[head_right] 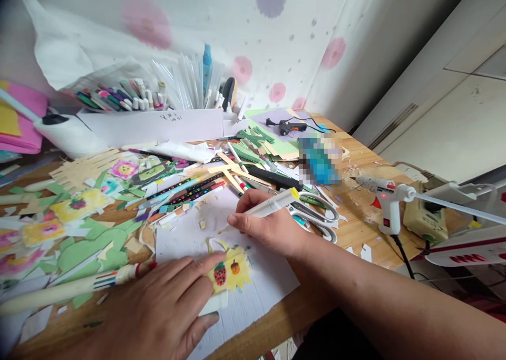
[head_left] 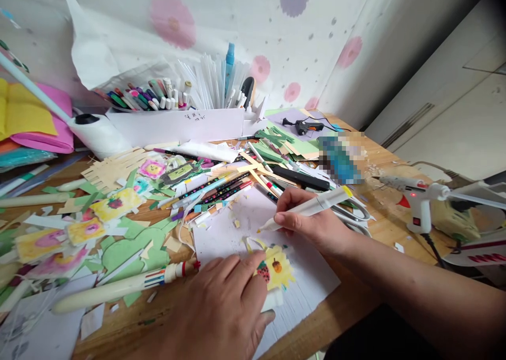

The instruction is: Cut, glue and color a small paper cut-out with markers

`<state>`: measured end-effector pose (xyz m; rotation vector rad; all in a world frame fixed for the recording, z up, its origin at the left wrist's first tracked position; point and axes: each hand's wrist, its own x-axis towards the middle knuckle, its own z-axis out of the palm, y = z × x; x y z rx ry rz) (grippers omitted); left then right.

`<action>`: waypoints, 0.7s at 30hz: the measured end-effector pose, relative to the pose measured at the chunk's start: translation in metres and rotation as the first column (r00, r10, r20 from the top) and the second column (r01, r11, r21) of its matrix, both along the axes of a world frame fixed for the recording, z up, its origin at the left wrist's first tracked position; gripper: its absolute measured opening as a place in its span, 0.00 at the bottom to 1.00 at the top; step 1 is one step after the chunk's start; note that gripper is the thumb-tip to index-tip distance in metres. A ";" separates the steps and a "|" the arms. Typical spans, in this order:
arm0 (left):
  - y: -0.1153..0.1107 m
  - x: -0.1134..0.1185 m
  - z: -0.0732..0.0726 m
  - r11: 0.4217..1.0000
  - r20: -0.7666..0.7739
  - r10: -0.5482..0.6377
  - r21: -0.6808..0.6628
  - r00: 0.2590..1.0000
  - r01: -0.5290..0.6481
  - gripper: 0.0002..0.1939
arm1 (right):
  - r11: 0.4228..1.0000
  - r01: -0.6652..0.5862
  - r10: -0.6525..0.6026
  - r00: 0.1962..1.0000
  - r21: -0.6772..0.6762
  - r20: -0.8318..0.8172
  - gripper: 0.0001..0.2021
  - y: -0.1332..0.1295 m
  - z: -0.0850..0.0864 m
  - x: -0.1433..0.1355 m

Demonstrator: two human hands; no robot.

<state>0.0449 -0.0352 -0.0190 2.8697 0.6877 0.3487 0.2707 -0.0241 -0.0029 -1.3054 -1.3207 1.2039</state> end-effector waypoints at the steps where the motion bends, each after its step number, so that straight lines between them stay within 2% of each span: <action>1: 0.003 -0.001 0.000 1.000 0.057 -0.020 -0.023 0.998 0.021 0.08 | 1.000 -0.019 0.019 0.999 -0.002 0.026 0.13 -0.001 0.002 0.000; 4: 0.012 -0.003 0.008 0.993 0.198 -0.053 -0.090 0.979 0.072 0.08 | 0.996 -0.086 0.089 0.988 -0.028 0.123 0.11 -0.003 0.008 0.001; 7: 0.015 -0.005 0.020 0.988 0.189 -0.056 -0.131 0.980 0.082 0.10 | 0.990 -0.131 0.138 0.971 -0.048 0.196 0.10 -0.005 0.012 0.001; 10: 0.011 -0.007 0.025 0.992 0.187 -0.057 -0.102 0.981 0.077 0.12 | 0.990 -0.137 0.143 0.970 -0.040 0.198 0.11 -0.005 0.013 0.001; 16: -0.011 -0.008 0.013 0.994 0.148 -0.040 0.105 0.988 0.025 0.15 | 0.981 -0.194 0.192 0.965 -0.004 0.176 0.14 -0.007 0.010 -0.001; 21: -0.020 -0.007 0.004 0.992 0.075 0.032 0.117 0.997 -0.041 0.14 | 0.970 -0.244 0.242 0.949 -0.014 0.200 0.14 -0.008 0.011 -0.008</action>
